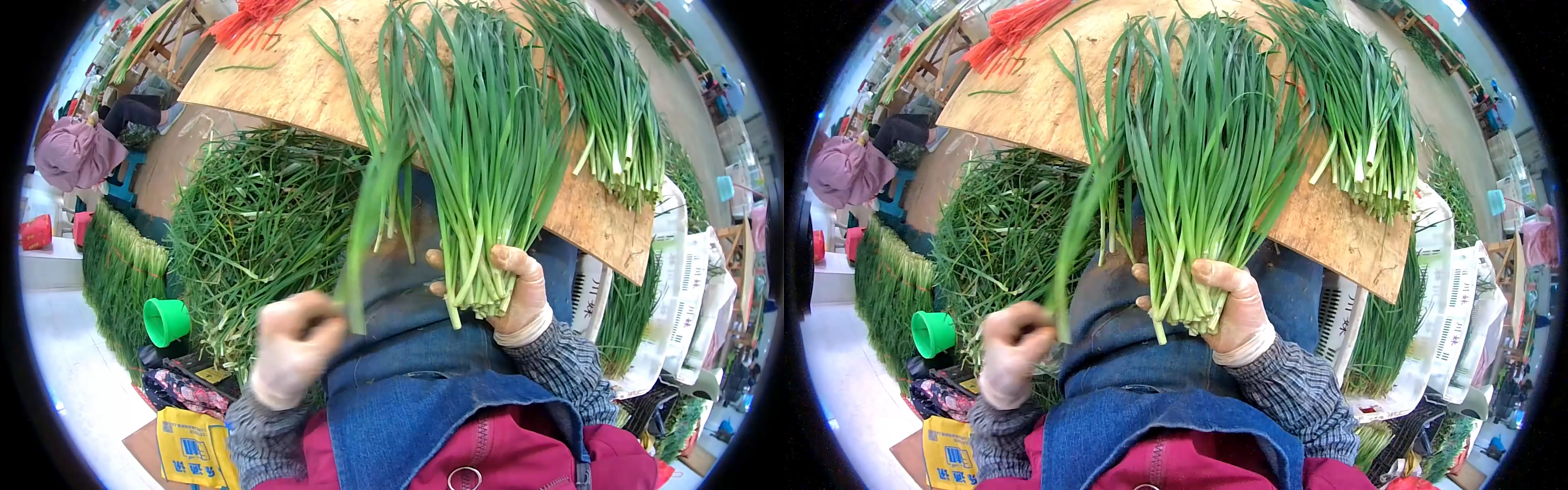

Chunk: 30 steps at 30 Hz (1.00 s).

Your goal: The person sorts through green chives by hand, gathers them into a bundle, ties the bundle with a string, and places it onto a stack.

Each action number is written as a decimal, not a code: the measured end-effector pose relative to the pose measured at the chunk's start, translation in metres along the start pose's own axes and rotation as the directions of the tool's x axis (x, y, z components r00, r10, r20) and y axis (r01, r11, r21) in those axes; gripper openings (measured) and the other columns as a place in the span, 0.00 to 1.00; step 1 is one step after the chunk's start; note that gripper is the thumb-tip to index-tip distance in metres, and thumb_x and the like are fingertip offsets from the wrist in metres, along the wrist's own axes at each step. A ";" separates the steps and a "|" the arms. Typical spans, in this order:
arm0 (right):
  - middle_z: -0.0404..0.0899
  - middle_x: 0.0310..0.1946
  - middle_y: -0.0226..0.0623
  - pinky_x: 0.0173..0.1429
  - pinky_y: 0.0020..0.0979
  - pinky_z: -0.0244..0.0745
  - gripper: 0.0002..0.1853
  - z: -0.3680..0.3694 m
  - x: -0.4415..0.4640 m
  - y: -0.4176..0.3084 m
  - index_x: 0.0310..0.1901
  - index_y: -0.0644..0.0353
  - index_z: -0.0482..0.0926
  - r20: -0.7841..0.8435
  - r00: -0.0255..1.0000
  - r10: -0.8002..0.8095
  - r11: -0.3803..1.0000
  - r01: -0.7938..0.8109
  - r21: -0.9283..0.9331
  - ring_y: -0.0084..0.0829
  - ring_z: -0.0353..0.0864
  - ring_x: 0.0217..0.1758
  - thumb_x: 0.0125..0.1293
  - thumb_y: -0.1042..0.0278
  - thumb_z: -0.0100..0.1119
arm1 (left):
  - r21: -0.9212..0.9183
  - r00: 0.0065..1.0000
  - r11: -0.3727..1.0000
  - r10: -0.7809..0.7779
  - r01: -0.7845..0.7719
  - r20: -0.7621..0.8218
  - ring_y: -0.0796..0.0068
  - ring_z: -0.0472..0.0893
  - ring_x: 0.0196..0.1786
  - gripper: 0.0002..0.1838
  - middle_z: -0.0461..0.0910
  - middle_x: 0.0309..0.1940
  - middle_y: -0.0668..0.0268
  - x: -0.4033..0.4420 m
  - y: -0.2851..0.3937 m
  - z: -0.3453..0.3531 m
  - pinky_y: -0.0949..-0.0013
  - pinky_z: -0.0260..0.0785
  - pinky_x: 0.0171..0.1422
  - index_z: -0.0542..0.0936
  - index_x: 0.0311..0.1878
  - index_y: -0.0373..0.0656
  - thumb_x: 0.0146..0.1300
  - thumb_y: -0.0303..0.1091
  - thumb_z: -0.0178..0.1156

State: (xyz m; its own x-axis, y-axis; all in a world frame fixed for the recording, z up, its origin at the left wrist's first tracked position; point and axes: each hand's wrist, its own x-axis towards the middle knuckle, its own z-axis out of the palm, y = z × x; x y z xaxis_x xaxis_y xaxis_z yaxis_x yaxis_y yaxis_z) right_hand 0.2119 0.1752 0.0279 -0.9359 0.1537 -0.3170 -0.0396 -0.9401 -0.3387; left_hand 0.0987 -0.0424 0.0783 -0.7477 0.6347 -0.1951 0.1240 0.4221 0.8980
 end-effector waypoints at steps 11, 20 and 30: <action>0.71 0.52 0.55 0.51 0.57 0.74 0.31 -0.002 0.003 0.002 0.59 0.71 0.62 0.034 0.999 -0.018 1.000 0.018 0.008 0.52 0.69 0.59 0.55 0.65 0.55 | 0.074 0.845 0.857 -0.482 0.509 -0.232 0.82 0.71 0.20 0.07 0.74 0.16 0.66 -0.067 -0.087 -0.105 0.77 0.62 0.25 0.78 0.26 0.31 0.47 0.26 0.57; 0.72 0.51 0.56 0.51 0.56 0.75 0.30 -0.004 -0.001 0.003 0.59 0.72 0.62 0.029 0.998 -0.048 0.999 0.047 0.027 0.52 0.70 0.58 0.56 0.65 0.54 | 0.811 0.861 0.362 0.043 0.459 -0.507 0.56 0.78 0.35 0.14 0.77 0.36 0.52 -0.045 -0.148 -0.115 0.59 0.71 0.39 0.78 0.42 0.36 0.55 0.36 0.58; 0.71 0.52 0.55 0.56 0.58 0.70 0.32 -0.004 -0.003 -0.002 0.59 0.70 0.63 0.042 0.999 -0.027 1.000 0.027 0.005 0.51 0.69 0.60 0.54 0.63 0.56 | 0.062 0.991 0.990 -0.132 0.130 0.031 0.73 0.78 0.28 0.14 0.79 0.25 0.63 0.089 -0.061 -0.006 0.73 0.69 0.36 0.77 0.45 0.33 0.55 0.29 0.57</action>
State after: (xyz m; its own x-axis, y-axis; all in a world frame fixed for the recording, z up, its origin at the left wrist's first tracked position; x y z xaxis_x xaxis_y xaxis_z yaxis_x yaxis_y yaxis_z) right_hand 0.2163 0.1778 0.0257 -0.9485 0.1657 -0.2699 -0.0662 -0.9372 -0.3425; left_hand 0.0208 -0.0158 0.0086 -0.7370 0.5934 -0.3237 0.0661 0.5398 0.8392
